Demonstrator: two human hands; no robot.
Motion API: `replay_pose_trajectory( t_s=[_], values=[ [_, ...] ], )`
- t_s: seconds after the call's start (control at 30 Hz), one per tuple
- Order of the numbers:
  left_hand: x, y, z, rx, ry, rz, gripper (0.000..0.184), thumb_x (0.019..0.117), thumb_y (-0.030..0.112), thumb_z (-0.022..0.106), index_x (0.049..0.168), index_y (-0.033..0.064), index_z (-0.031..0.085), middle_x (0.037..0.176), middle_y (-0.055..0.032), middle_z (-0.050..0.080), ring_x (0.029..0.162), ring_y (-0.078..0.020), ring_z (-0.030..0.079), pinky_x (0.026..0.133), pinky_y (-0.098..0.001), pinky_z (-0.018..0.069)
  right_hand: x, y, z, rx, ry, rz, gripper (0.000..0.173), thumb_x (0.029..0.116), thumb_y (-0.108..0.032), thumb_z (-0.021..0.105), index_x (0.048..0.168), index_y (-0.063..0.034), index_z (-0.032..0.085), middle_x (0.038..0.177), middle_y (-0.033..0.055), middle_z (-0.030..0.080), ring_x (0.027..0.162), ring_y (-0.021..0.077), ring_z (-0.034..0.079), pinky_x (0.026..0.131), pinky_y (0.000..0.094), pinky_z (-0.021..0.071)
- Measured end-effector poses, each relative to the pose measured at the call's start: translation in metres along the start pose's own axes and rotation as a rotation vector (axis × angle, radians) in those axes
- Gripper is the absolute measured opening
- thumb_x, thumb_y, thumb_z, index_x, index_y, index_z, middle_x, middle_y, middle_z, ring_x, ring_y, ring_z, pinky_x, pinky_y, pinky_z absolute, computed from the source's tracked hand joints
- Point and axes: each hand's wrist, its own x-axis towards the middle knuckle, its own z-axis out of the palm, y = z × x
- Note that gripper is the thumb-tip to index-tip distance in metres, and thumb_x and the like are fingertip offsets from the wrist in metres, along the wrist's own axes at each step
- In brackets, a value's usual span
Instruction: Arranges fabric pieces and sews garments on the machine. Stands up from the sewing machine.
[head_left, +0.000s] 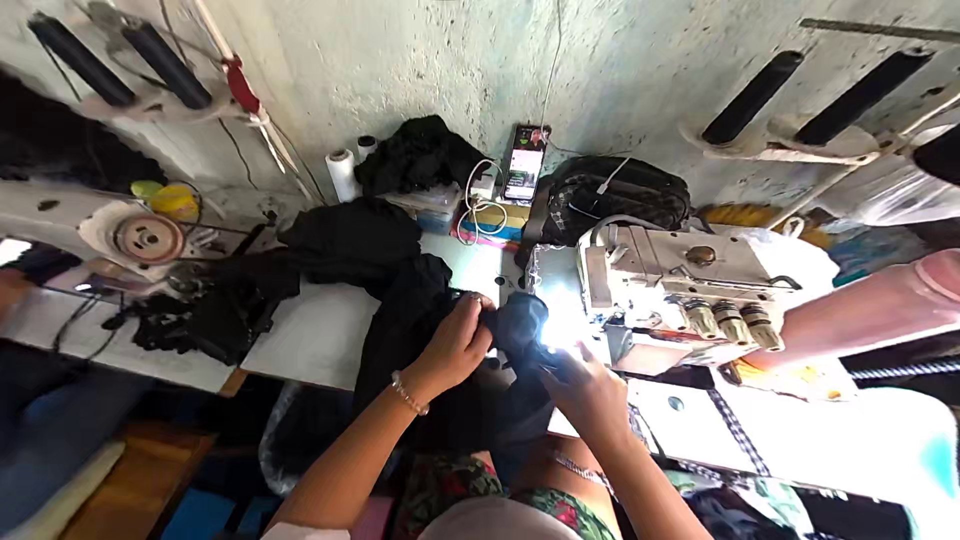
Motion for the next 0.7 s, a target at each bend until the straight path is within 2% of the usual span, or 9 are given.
replay_pose_trajectory(
  t_s=[0.1, 0.17, 0.23, 0.33, 0.4, 0.43, 0.53, 0.6, 0.7],
  values=[
    [-0.007, 0.016, -0.031, 0.323, -0.007, 0.095, 0.044, 0.0902, 0.028, 0.073, 0.123, 0.0006, 0.061, 0.111, -0.0156, 0.068, 0.094, -0.0253, 0.069, 0.081, -0.0411, 0.0578, 0.007, 0.002, -0.007, 0.03, 0.093, -0.034, 0.021, 0.0789, -0.017, 0.076, 0.094, -0.0028, 0.074, 0.1, 0.0195, 0.072, 0.063, 0.0349, 0.069, 0.047, 0.0532, 0.0517],
    [-0.009, 0.018, -0.044, 0.491, 0.028, 0.118, 0.046, 0.09, 0.035, 0.075, 0.123, 0.0042, 0.066, 0.105, -0.0138, 0.072, 0.084, -0.0292, 0.071, 0.07, -0.0474, 0.0579, 0.01, 0.0, -0.013, 0.077, 0.178, -0.067, 0.022, 0.0784, -0.018, 0.072, 0.093, -0.0006, 0.069, 0.104, 0.0192, 0.072, 0.066, 0.0323, 0.07, 0.046, 0.0495, 0.0505],
    [-0.007, 0.017, -0.05, 0.436, 0.08, 0.083, 0.027, 0.0965, 0.026, 0.066, 0.113, 0.0052, 0.071, 0.098, -0.0112, 0.075, 0.086, -0.026, 0.074, 0.073, -0.0472, 0.0585, 0.009, -0.007, -0.014, 0.081, 0.208, -0.051, 0.026, 0.0788, -0.021, 0.072, 0.093, 0.0001, 0.067, 0.098, 0.0172, 0.073, 0.063, 0.0301, 0.069, 0.046, 0.0474, 0.05],
    [0.003, 0.03, -0.052, -0.215, 0.148, -0.139, 0.025, 0.1038, 0.009, 0.048, 0.121, -0.0049, 0.058, 0.109, -0.0075, 0.067, 0.101, -0.0063, 0.065, 0.092, -0.0262, 0.0539, 0.0, -0.025, -0.01, 0.054, 0.096, 0.097, 0.039, 0.077, -0.025, 0.08, 0.102, 0.0017, 0.067, 0.072, 0.0162, 0.07, 0.057, 0.0369, 0.068, 0.049, 0.0572, 0.0512],
    [0.013, 0.052, -0.049, -0.697, 0.29, -0.37, 0.023, 0.1071, 0.009, 0.038, 0.128, 0.0045, 0.048, 0.107, -0.0022, 0.065, 0.092, -0.0059, 0.067, 0.08, -0.0261, 0.0583, -0.008, -0.032, -0.003, 0.104, 0.115, 0.127, 0.039, 0.0732, -0.013, 0.081, 0.104, 0.0061, 0.067, 0.074, 0.0202, 0.07, 0.058, 0.0399, 0.069, 0.051, 0.0594, 0.0524],
    [0.018, 0.062, -0.047, -0.837, 0.363, -0.426, 0.024, 0.1084, 0.011, 0.036, 0.129, 0.01, 0.047, 0.104, -0.0009, 0.067, 0.089, -0.0078, 0.07, 0.075, -0.0278, 0.0603, -0.011, -0.03, 0.005, 0.137, 0.219, 0.067, 0.038, 0.0715, -0.013, 0.077, 0.102, 0.0061, 0.065, 0.073, 0.0181, 0.07, 0.056, 0.0342, 0.068, 0.048, 0.0523, 0.0527],
    [0.023, 0.084, -0.032, -1.04, 0.468, -0.336, 0.026, 0.1086, 0.013, 0.032, 0.132, 0.0129, 0.043, 0.106, -0.0008, 0.067, 0.091, -0.0095, 0.071, 0.076, -0.0284, 0.0614, -0.018, -0.029, 0.019, 0.414, 0.277, -0.107, 0.062, 0.0946, -0.057, 0.064, 0.128, -0.0057, 0.052, 0.1, 0.0075, 0.071, 0.076, 0.009, 0.069, 0.063, 0.0269, 0.0578],
    [0.022, 0.098, -0.022, -1.123, 0.484, -0.201, 0.024, 0.107, 0.013, 0.033, 0.13, 0.0136, 0.039, 0.108, 0.0008, 0.066, 0.094, -0.0085, 0.071, 0.078, -0.0273, 0.0615, -0.022, -0.041, 0.023, 0.45, 0.178, -0.13, 0.094, 0.0821, -0.074, 0.067, 0.137, 0.0014, 0.053, 0.111, 0.0137, 0.073, 0.084, 0.0147, 0.072, 0.065, 0.0355, 0.0599],
    [0.016, 0.113, -0.019, -1.106, 0.555, 0.094, 0.025, 0.1055, 0.018, 0.05, 0.129, 0.0195, 0.041, 0.115, 0.0067, 0.067, 0.102, -0.0077, 0.07, 0.084, -0.0282, 0.0618, -0.024, -0.05, 0.032, 0.475, -0.029, -0.05, 0.064, 0.0699, -0.028, 0.08, 0.117, 0.0112, 0.062, 0.088, 0.0198, 0.073, 0.074, 0.0328, 0.074, 0.06, 0.0558, 0.0572]
  ],
)
